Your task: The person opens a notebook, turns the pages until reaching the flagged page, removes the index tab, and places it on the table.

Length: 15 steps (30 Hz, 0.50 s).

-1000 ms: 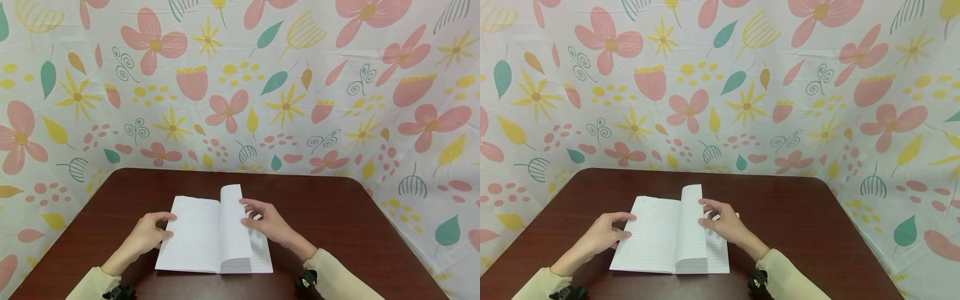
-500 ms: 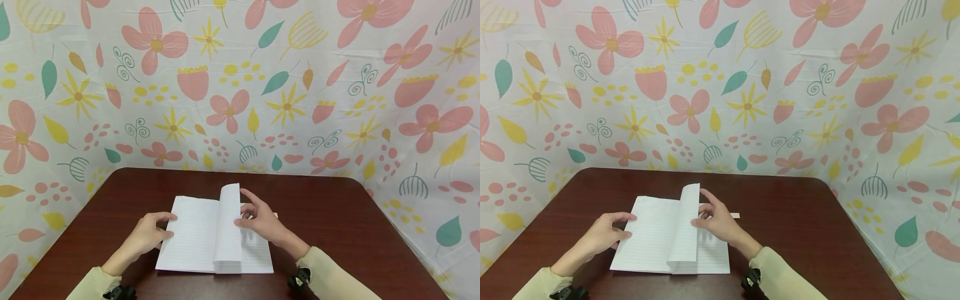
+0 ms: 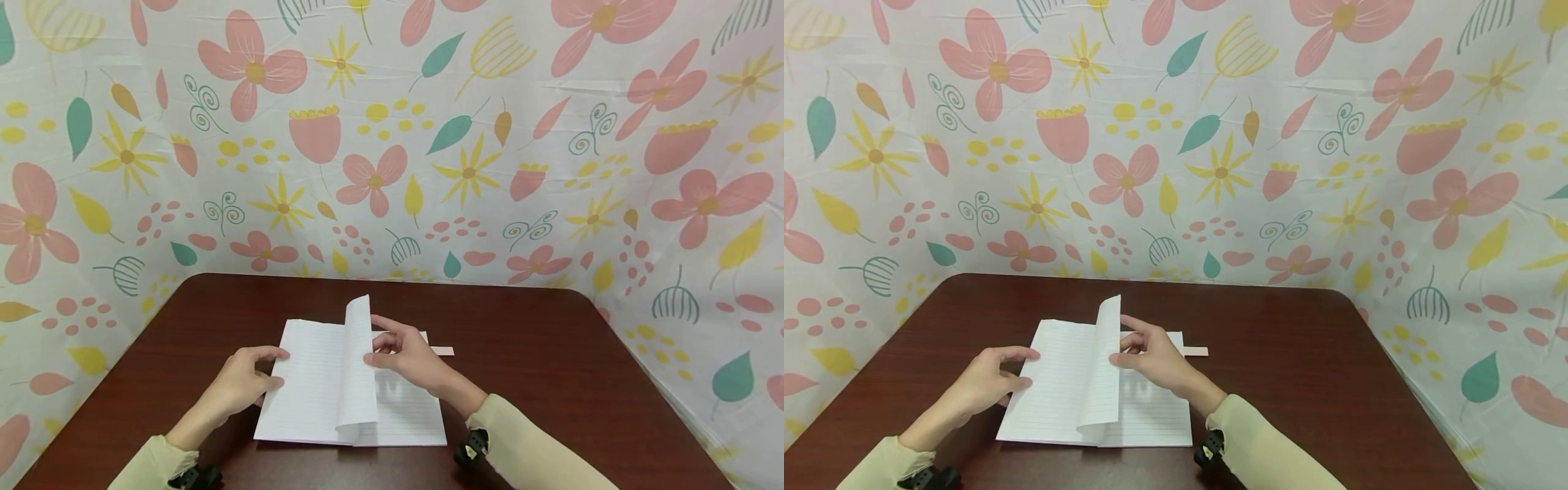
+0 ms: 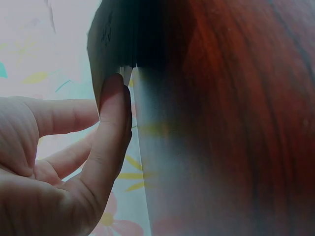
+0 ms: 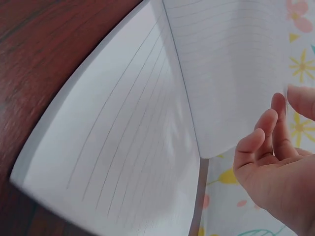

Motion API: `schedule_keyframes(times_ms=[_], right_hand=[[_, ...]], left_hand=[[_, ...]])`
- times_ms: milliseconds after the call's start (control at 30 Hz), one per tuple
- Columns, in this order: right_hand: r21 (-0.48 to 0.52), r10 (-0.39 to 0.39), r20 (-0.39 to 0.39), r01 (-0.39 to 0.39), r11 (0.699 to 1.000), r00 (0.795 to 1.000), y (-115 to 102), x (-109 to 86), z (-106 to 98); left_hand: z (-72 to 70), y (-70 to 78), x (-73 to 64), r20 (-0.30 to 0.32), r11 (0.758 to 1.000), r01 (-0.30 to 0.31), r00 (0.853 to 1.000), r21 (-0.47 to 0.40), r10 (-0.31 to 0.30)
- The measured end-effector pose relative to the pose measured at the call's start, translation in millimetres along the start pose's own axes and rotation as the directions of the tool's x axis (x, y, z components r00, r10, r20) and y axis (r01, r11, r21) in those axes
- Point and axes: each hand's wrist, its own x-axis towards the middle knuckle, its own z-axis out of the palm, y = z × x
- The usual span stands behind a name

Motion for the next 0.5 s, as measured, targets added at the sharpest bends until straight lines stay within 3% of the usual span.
schedule_keyframes(times_ms=[500], right_hand=[[-0.001,0.045,0.084,-0.045,0.999,0.995,-2,19.2,32]], left_hand=[[0.3,-0.5,-1.2,-0.006,1.0,-0.007,1.0,-0.009,0.007]])
